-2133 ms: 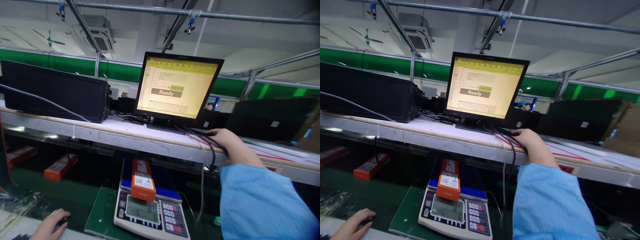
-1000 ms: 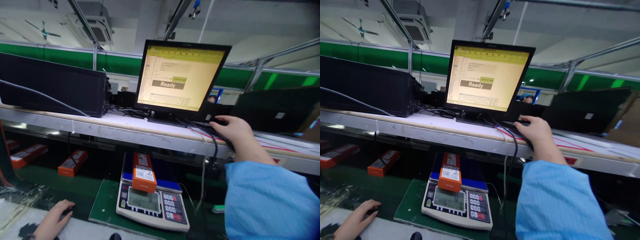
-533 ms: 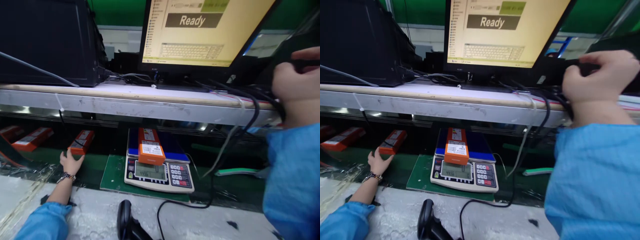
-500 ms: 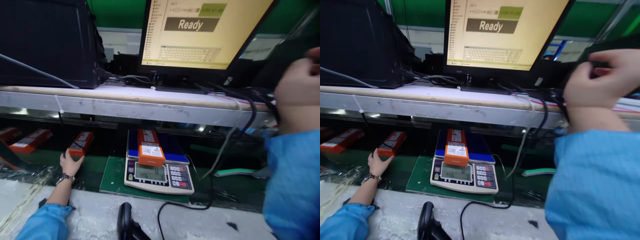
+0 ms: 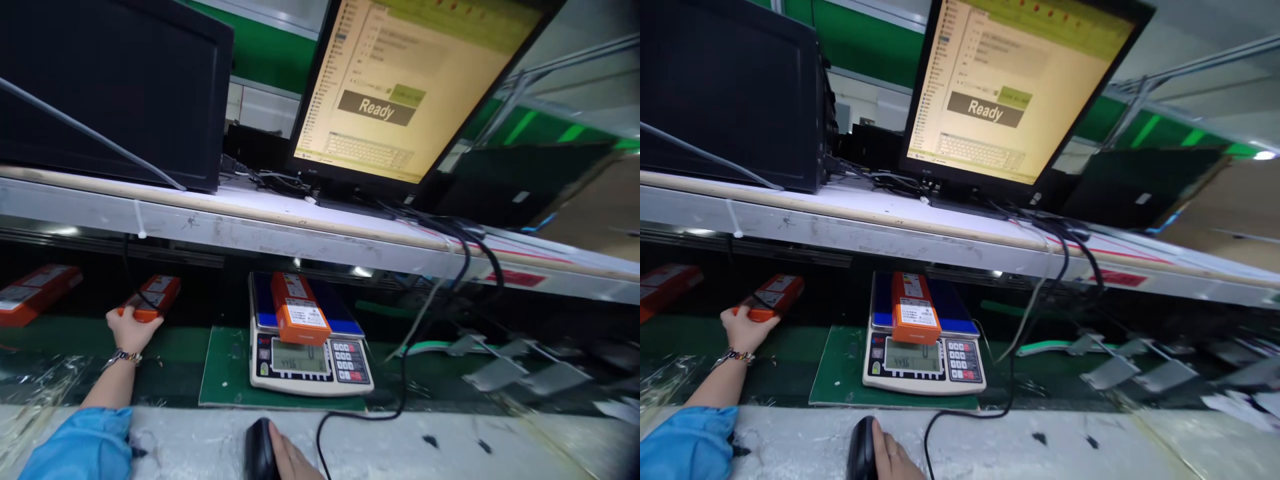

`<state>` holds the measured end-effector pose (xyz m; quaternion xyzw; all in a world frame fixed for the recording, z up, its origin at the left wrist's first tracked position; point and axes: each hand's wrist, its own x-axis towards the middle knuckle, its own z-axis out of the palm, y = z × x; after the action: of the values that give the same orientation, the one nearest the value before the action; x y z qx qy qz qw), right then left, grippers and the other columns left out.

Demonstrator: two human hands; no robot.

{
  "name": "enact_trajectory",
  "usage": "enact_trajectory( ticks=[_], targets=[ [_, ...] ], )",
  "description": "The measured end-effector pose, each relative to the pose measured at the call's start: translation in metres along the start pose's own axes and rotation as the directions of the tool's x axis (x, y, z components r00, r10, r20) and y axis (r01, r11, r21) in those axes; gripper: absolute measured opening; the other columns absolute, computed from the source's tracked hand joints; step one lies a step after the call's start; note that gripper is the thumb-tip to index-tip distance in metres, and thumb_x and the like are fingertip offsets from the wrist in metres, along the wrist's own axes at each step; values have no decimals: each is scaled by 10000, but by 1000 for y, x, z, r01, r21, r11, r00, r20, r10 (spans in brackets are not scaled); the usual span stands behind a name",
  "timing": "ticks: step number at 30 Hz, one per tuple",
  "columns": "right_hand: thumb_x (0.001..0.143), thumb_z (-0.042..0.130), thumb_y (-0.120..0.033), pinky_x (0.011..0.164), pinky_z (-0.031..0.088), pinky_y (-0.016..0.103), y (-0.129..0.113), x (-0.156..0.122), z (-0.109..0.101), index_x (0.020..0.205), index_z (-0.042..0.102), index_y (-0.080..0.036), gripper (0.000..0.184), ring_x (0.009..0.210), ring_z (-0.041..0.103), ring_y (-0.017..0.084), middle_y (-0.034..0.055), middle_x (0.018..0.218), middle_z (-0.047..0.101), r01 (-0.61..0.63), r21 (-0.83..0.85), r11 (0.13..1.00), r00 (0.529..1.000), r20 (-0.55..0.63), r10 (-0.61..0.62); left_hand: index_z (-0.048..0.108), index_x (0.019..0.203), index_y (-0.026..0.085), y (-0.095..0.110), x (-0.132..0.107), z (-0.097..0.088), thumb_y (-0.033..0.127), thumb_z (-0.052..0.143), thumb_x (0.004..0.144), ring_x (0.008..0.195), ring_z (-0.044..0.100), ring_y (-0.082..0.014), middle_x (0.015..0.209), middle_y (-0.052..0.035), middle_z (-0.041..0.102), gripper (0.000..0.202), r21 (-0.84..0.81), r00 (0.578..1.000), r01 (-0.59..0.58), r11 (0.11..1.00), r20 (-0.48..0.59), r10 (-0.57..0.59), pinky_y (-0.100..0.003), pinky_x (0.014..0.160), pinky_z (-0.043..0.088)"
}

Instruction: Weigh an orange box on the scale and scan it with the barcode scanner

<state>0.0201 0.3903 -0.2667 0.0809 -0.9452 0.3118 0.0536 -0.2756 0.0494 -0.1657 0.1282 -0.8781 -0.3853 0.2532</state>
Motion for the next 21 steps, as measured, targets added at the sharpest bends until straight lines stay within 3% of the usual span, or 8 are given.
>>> enact_trajectory(
  ticks=[2,4,6,7,8,10,16,21],
  targets=[
    [573,737,-274,756,597,443,-18,6,-31,1397,203,-590,1032,966,662,368,-96,1213,583,-71,184,980,997,-6,73,621,1034,108,-3,0,2,505,772,561,1181,457,-328,1235,-146,337,636,-133,992,-9,991,-127,-8,-390,1081,441],
    [556,812,-344,783,577,469,-51,15,-77,1380,276,-640,1027,970,668,368,-120,1190,628,-43,371,928,983,-149,105,622,1028,119,-4,-1,0,506,772,596,1185,455,-301,1263,-135,324,599,-226,973,17,974,-219,-68,-379,1093,431],
    [627,817,-492,679,582,421,-88,27,-125,1273,532,-608,715,821,696,325,-98,1081,690,3,554,833,926,-315,206,620,1040,118,-4,-3,-5,510,777,626,1220,431,-291,1303,-127,298,591,-274,957,36,961,-267,-112,-367,1130,388],
    [738,754,-570,640,572,379,-105,34,-146,1195,648,-476,479,734,683,279,-37,1015,706,-10,645,764,906,-317,280,615,1053,110,-3,-4,-9,522,782,634,1246,410,-293,1331,-126,271,611,-290,953,40,956,-278,-124,-357,1144,368],
    [794,702,-642,592,550,332,-120,41,-165,1071,704,-334,414,647,645,232,23,940,704,-38,722,691,898,-279,341,606,1073,99,-3,-6,-13,541,780,645,1272,386,-297,1362,-125,235,639,-306,951,39,951,-281,-130,-346,1152,354],
    [790,676,-743,545,499,265,-143,53,-195,886,675,-171,580,557,555,166,82,779,660,-118,804,583,895,-169,413,585,1096,75,-1,-9,-20,577,775,660,1304,350,-311,1398,-124,176,691,-341,953,55,938,-263,-151,-334,1157,342],
    [529,815,-810,483,448,211,-170,69,-231,803,607,-141,752,502,481,128,26,560,538,-196,829,523,860,-111,499,586,1079,73,4,-13,-27,541,776,677,1308,351,-327,1384,-110,186,645,-357,950,46,933,-275,-152,-335,1174,326],
    [576,802,-787,471,457,208,-172,69,-234,802,585,-151,708,490,502,121,37,596,576,-190,804,563,860,-140,490,540,1137,98,-5,-9,-15,535,717,728,1291,339,-349,1374,-107,141,624,-323,970,12,946,-226,-90,-404,1183,333]
  ],
)
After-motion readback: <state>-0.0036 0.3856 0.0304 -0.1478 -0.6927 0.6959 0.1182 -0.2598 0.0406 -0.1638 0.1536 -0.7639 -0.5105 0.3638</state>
